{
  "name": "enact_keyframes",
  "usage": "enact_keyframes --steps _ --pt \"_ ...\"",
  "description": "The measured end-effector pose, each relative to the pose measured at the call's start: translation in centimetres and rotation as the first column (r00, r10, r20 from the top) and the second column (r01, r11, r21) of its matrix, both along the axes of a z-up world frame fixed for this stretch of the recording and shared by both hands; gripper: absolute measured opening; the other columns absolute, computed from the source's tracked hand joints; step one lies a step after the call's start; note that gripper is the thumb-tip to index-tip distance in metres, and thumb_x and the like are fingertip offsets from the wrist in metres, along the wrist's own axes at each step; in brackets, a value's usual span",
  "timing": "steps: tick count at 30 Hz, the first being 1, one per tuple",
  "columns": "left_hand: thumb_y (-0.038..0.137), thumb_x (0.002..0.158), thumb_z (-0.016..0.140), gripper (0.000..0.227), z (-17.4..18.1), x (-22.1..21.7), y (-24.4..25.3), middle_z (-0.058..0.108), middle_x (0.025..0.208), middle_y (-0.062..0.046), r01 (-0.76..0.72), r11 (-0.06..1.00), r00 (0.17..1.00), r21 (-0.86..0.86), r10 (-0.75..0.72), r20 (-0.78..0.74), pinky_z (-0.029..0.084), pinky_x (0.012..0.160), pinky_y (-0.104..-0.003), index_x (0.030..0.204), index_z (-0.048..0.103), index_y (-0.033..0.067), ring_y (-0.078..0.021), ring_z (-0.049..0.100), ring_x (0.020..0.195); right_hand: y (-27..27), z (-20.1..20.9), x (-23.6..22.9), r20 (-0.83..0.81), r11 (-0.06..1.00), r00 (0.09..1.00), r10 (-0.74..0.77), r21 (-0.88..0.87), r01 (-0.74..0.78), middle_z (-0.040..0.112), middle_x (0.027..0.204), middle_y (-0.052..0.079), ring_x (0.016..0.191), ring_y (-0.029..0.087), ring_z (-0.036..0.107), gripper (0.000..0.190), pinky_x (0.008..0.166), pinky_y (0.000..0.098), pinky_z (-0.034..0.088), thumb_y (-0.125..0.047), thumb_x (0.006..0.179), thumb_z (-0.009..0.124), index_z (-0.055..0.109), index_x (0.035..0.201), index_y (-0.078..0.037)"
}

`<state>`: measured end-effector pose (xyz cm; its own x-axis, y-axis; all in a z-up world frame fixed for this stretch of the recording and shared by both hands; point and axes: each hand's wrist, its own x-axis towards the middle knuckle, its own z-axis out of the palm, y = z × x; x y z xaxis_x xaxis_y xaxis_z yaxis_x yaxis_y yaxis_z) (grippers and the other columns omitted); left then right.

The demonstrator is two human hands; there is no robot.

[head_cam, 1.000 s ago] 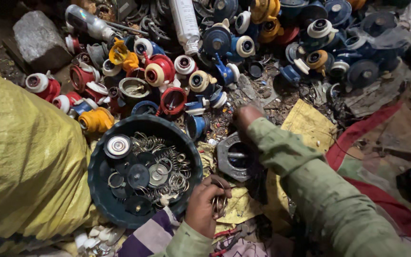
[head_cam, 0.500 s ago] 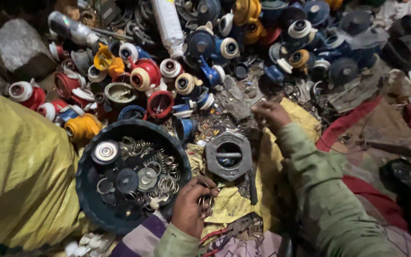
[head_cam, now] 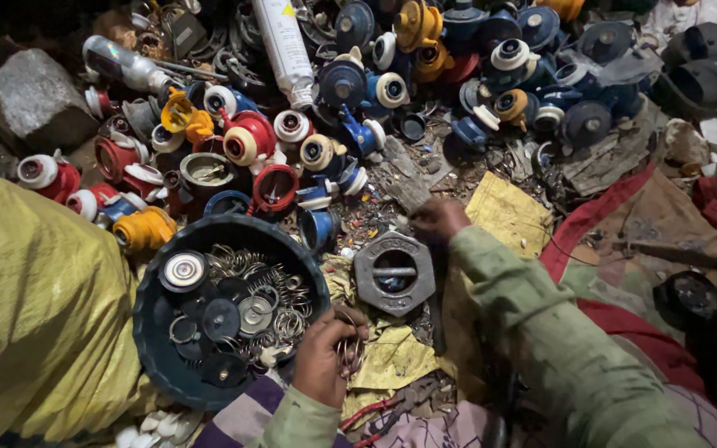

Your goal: The person sits on the floor and uses a hammer and metal block to strike and disassemble blue gas meters. They remove internal components and place them into a black bowl, then set the disassembled meter bodies aside.

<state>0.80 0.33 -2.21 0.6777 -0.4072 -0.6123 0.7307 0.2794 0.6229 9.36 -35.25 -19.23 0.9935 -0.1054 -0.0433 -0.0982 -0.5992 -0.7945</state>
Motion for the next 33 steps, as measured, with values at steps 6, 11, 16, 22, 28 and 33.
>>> enact_keyframes --steps 6,11,16,22,28,33 --pt "0.004 0.085 0.051 0.017 0.5 -0.2 0.1 0.063 0.074 -0.005 0.011 1.0 0.999 0.012 -0.01 -0.042 0.032 0.04 -0.022 0.091 0.066 0.0048 -0.0084 0.043 0.049 -2.1 8.8 -5.3 -0.238 0.525 0.962 -0.133 0.806 0.272 0.07 0.078 0.007 0.061 0.016 0.063 0.028 0.051 0.0312 0.049 -0.022 0.075 0.082 0.077 0.098 -0.007" --pt "0.004 0.085 0.05 0.017 0.5 -0.5 0.0 0.063 0.074 -0.004 0.021 1.0 1.0 0.019 -0.021 0.001 0.032 0.039 -0.022 0.092 0.066 0.0047 -0.0079 0.043 0.048 -2.9 8.3 -6.3 -0.323 0.527 0.932 -0.163 0.77 0.359 0.069 0.076 0.003 0.061 0.013 0.059 0.02 0.05 0.0292 0.045 -0.021 0.08 0.078 0.075 0.094 -0.008" --pt "0.002 0.084 0.05 0.017 0.0 -0.1 0.2 0.063 0.074 -0.005 -0.013 1.0 1.0 0.009 0.013 -0.023 0.03 0.037 -0.022 0.092 0.064 0.0063 -0.0078 0.042 0.048 -2.7 -0.3 -3.8 -0.105 0.969 0.994 0.025 0.249 0.001 0.077 0.092 -0.001 0.082 0.014 0.071 0.024 0.072 0.0293 0.06 -0.014 0.083 0.075 0.08 0.107 -0.013" --pt "-0.001 0.085 0.049 0.018 -1.1 0.2 0.3 0.064 0.078 -0.006 -0.003 0.999 0.999 0.036 0.002 0.032 0.038 0.046 -0.019 0.094 0.065 0.0016 -0.0071 0.048 0.055 -2.0 -5.0 -3.1 -0.02 0.92 0.968 0.251 -0.306 -0.245 0.074 0.098 0.01 0.087 0.028 0.073 0.034 0.076 0.0373 0.059 -0.011 0.084 0.07 0.079 0.115 -0.021" --pt "0.0 0.084 0.05 0.018 -1.1 0.3 0.1 0.063 0.077 -0.006 0.003 1.0 1.0 0.016 -0.004 0.029 0.033 0.042 -0.02 0.095 0.064 0.0009 -0.0073 0.046 0.053 -1.6 -0.2 -4.5 0.057 0.947 0.981 0.188 -0.274 -0.165 0.074 0.097 0.015 0.089 0.034 0.072 0.022 0.078 0.0432 0.059 -0.021 0.082 0.077 0.078 0.103 -0.014" --pt "0.0 0.084 0.048 0.02 -1.1 0.0 0.2 0.063 0.076 -0.007 -0.001 1.0 1.0 0.018 0.001 -0.01 0.035 0.043 -0.021 0.097 0.063 0.0013 -0.0088 0.048 0.052 -1.7 1.3 -5.2 0.041 0.982 0.989 -0.139 -0.127 0.143 0.074 0.09 0.013 0.078 0.026 0.075 0.027 0.073 0.0386 0.061 -0.028 0.083 0.077 0.077 0.105 -0.012"
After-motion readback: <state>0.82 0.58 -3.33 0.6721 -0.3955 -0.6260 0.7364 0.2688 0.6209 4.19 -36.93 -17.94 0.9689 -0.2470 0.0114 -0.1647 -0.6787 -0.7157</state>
